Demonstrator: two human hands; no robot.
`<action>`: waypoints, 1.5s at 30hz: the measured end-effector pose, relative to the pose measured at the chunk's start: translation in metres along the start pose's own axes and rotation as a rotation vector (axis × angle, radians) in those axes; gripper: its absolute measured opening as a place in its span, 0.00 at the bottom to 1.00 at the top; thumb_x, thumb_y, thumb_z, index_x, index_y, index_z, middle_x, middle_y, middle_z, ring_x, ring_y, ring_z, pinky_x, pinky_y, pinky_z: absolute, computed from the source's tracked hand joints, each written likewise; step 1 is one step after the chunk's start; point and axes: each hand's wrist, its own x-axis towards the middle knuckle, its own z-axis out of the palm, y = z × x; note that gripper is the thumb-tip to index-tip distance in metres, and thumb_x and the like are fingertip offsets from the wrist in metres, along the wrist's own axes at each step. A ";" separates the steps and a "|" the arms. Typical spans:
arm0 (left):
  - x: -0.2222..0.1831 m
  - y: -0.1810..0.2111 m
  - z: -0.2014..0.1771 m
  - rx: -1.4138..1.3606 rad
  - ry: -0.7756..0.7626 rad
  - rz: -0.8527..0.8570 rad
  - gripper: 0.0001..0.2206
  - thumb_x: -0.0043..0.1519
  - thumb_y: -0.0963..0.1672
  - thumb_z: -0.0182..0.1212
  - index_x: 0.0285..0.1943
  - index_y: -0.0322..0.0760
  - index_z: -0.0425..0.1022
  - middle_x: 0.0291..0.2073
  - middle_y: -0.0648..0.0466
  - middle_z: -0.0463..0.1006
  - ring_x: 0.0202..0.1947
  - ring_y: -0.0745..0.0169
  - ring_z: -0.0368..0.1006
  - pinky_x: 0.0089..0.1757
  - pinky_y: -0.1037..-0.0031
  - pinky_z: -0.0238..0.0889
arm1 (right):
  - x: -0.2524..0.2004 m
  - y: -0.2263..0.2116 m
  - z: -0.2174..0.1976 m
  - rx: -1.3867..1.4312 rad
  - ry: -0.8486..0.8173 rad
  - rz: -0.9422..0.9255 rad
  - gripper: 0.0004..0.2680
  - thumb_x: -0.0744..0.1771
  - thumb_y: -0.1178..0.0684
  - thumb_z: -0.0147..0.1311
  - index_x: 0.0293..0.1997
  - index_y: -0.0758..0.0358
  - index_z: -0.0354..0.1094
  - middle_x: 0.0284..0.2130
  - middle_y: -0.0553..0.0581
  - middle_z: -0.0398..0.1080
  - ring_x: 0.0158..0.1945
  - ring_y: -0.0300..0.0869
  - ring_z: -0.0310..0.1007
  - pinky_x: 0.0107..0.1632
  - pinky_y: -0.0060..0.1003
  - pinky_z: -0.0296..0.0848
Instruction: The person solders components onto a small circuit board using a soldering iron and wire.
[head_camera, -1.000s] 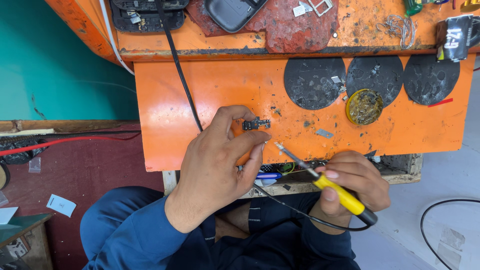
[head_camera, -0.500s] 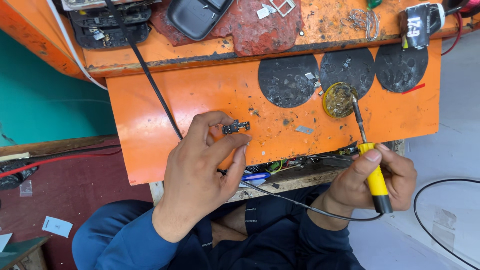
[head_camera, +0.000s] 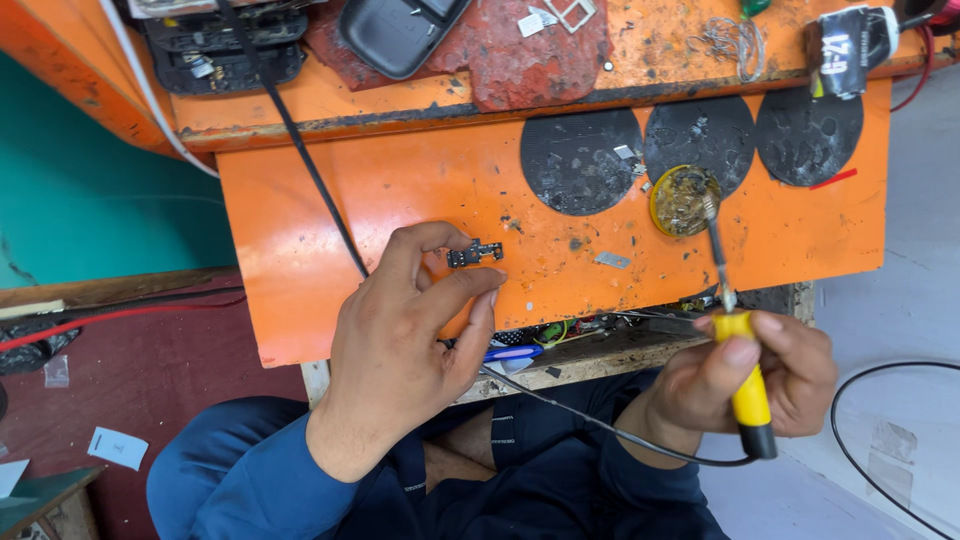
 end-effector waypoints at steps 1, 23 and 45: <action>0.000 0.000 0.000 0.003 0.004 -0.004 0.07 0.57 0.41 0.68 0.43 0.40 0.83 0.49 0.50 0.73 0.33 0.61 0.72 0.32 0.70 0.68 | -0.002 -0.001 0.001 0.091 -0.074 -0.004 0.13 0.69 0.46 0.64 0.46 0.68 0.68 0.32 0.59 0.67 0.28 0.42 0.73 0.31 0.33 0.74; 0.000 0.000 -0.003 -0.010 -0.009 -0.002 0.07 0.58 0.40 0.68 0.44 0.40 0.82 0.51 0.49 0.73 0.35 0.57 0.75 0.35 0.67 0.70 | 0.015 -0.022 0.022 0.178 -0.783 -0.191 0.11 0.65 0.44 0.63 0.38 0.61 0.73 0.25 0.55 0.71 0.27 0.42 0.72 0.31 0.33 0.69; -0.001 -0.001 -0.003 -0.007 -0.027 0.007 0.08 0.57 0.40 0.67 0.45 0.41 0.82 0.51 0.49 0.73 0.41 0.53 0.77 0.38 0.65 0.71 | 0.013 -0.025 0.021 0.143 -0.764 -0.128 0.10 0.64 0.45 0.62 0.36 0.62 0.73 0.26 0.55 0.72 0.27 0.43 0.73 0.32 0.32 0.69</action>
